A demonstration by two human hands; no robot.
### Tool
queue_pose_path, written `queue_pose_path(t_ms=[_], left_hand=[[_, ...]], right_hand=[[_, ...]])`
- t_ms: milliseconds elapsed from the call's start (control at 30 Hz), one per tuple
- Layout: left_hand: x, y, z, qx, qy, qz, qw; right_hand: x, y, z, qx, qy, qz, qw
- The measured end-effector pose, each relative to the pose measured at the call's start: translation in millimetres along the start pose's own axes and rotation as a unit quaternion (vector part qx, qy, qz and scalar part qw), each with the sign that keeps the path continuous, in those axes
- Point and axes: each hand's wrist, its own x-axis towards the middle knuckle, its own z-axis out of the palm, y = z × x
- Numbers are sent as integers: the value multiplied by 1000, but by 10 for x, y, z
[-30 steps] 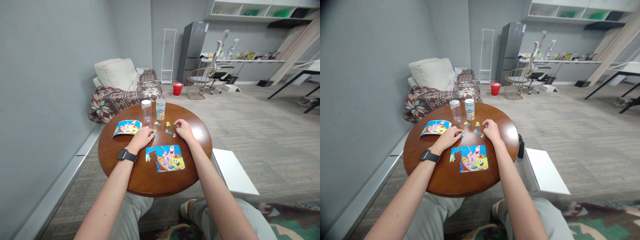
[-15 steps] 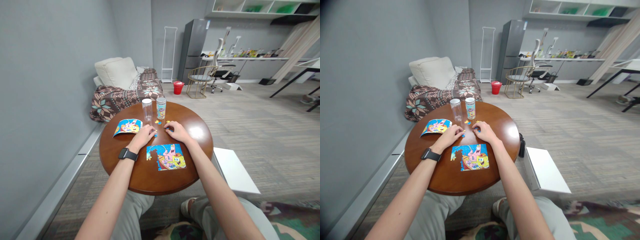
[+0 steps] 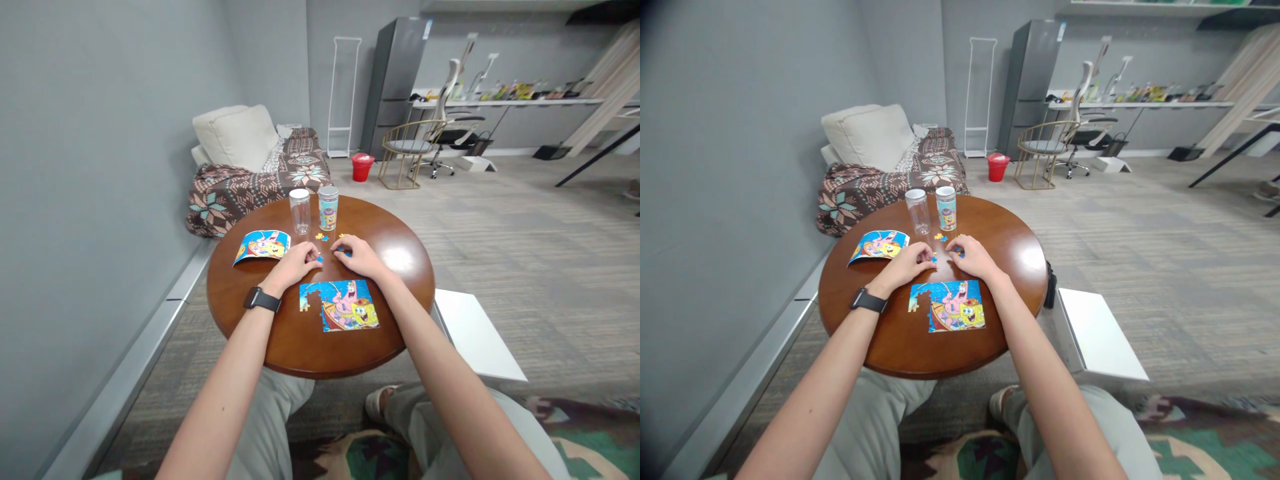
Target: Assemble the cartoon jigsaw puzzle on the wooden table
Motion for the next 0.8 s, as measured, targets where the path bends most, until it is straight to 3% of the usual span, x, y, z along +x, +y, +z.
queue_pose_path(t_ms=[200, 367, 500, 667, 800], left_hand=[[-30, 63, -15, -22, 17, 34, 999], [-36, 84, -20, -46, 26, 55, 997], [-38, 97, -20, -40, 34, 54, 997], [-30, 76, -9, -16, 82, 44, 996], [-22, 50, -18, 33, 117, 18, 992]], right_hand=[[3, -132, 78, 34, -35, -32, 998], [15, -157, 87, 70, -44, -1, 997], [18, -205, 44, 99, -47, 23, 994], [11, -239, 38, 145, -98, 22, 984], [7, -189, 73, 158, -72, 34, 984]])
